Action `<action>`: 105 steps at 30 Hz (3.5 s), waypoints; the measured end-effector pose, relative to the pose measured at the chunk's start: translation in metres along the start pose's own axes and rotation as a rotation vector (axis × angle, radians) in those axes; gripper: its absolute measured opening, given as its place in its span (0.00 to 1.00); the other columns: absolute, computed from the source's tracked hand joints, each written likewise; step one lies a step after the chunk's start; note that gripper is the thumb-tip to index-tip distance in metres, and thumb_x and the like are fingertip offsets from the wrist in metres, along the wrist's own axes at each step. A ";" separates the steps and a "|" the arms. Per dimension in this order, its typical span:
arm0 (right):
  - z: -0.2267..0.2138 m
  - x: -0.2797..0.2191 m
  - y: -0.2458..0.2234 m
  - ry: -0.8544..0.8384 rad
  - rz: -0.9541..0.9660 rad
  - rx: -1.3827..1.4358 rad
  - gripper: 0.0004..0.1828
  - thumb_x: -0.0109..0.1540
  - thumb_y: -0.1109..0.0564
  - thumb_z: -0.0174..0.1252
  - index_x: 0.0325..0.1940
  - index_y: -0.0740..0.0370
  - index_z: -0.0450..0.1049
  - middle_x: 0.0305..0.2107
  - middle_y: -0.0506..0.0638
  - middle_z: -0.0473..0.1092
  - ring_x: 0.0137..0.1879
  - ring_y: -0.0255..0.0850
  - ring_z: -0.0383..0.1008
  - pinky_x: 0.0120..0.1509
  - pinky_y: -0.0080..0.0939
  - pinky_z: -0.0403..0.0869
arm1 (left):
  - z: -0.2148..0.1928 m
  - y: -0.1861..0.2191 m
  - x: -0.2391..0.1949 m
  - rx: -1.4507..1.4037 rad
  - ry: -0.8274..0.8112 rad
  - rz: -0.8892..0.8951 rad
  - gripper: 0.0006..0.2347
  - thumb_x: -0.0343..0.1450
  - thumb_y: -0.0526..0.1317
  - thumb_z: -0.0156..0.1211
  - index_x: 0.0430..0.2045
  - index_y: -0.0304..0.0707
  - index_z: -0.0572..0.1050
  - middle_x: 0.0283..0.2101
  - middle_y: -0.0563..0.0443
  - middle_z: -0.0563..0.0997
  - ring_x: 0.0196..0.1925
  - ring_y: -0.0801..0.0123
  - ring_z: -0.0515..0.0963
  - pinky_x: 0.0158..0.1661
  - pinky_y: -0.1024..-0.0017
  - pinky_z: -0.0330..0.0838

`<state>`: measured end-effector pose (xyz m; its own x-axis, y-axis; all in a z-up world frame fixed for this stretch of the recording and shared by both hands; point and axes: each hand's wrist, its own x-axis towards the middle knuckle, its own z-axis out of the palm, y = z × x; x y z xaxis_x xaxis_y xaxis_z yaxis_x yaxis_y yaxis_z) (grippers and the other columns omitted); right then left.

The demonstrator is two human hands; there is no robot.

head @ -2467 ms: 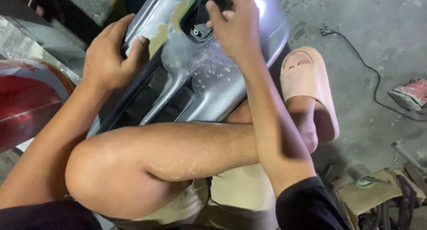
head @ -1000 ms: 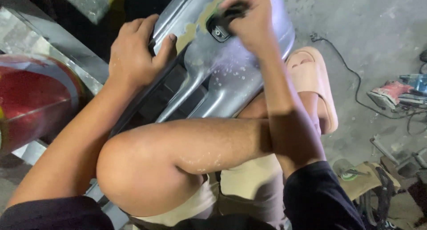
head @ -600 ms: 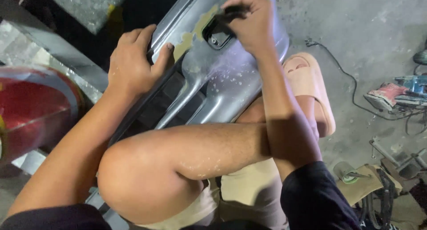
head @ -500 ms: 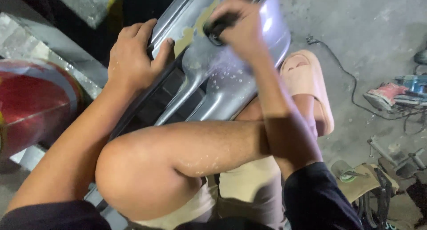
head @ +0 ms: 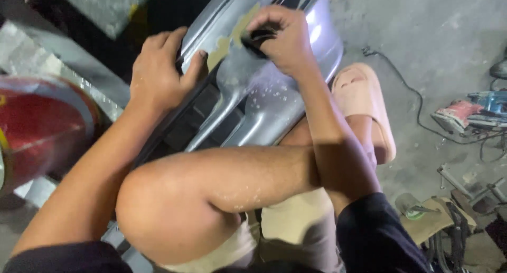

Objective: The person sits on the floor and uses a sanding block to sand a silver car bumper. They hold the bumper with their left hand and sand the surface with their right hand, focusing on the area around the handle.

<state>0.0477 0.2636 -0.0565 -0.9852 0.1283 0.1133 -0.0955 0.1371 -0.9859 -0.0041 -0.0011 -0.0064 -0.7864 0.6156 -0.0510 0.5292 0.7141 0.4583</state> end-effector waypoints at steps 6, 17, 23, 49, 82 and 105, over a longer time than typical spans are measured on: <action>-0.008 0.005 0.007 0.055 0.044 0.007 0.17 0.54 0.77 0.63 0.34 0.56 0.80 0.35 0.50 0.79 0.44 0.37 0.81 0.55 0.38 0.84 | -0.002 0.004 0.002 -0.022 -0.031 -0.049 0.25 0.79 0.53 0.50 0.61 0.27 0.73 0.54 0.33 0.78 0.58 0.40 0.72 0.49 0.47 0.69; -0.010 0.005 0.001 0.062 0.034 -0.168 0.14 0.53 0.72 0.59 0.37 0.57 0.81 0.36 0.50 0.77 0.45 0.40 0.79 0.53 0.40 0.80 | 0.002 -0.001 0.002 0.002 0.014 -0.043 0.25 0.78 0.54 0.51 0.58 0.28 0.75 0.54 0.33 0.79 0.57 0.40 0.73 0.48 0.47 0.70; 0.000 -0.004 -0.021 -0.054 0.021 -0.131 0.13 0.54 0.72 0.55 0.36 0.62 0.80 0.36 0.52 0.75 0.43 0.41 0.77 0.47 0.35 0.78 | 0.002 0.002 -0.002 -0.019 0.001 -0.066 0.25 0.78 0.54 0.50 0.58 0.28 0.75 0.54 0.34 0.79 0.58 0.41 0.73 0.48 0.47 0.70; -0.006 -0.038 -0.052 0.023 0.395 0.141 0.27 0.60 0.52 0.69 0.58 0.63 0.67 0.45 0.52 0.75 0.53 0.43 0.79 0.60 0.40 0.82 | 0.009 -0.009 -0.003 -0.052 -0.002 -0.092 0.27 0.76 0.57 0.50 0.59 0.31 0.75 0.54 0.33 0.78 0.58 0.40 0.72 0.48 0.46 0.68; 0.052 -0.033 -0.088 -0.239 0.067 -0.115 0.20 0.66 0.58 0.66 0.63 0.52 0.73 0.43 0.46 0.67 0.37 0.28 0.67 0.45 0.26 0.71 | -0.001 -0.018 -0.009 -0.443 0.120 0.624 0.25 0.74 0.39 0.39 0.65 0.18 0.62 0.64 0.22 0.70 0.62 0.31 0.73 0.62 0.43 0.69; 0.072 -0.019 -0.093 0.060 0.125 0.102 0.05 0.69 0.56 0.55 0.44 0.58 0.74 0.31 0.45 0.74 0.35 0.30 0.74 0.41 0.30 0.77 | -0.010 -0.014 -0.019 -0.650 -0.007 0.187 0.33 0.68 0.32 0.46 0.75 0.38 0.58 0.31 0.53 0.76 0.21 0.74 0.56 0.33 0.72 0.59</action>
<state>0.0655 0.1776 0.0241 -0.9805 0.1966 -0.0066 0.0101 0.0169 -0.9998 0.0000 -0.0258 -0.0025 -0.6969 0.7131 0.0764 0.3555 0.2510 0.9004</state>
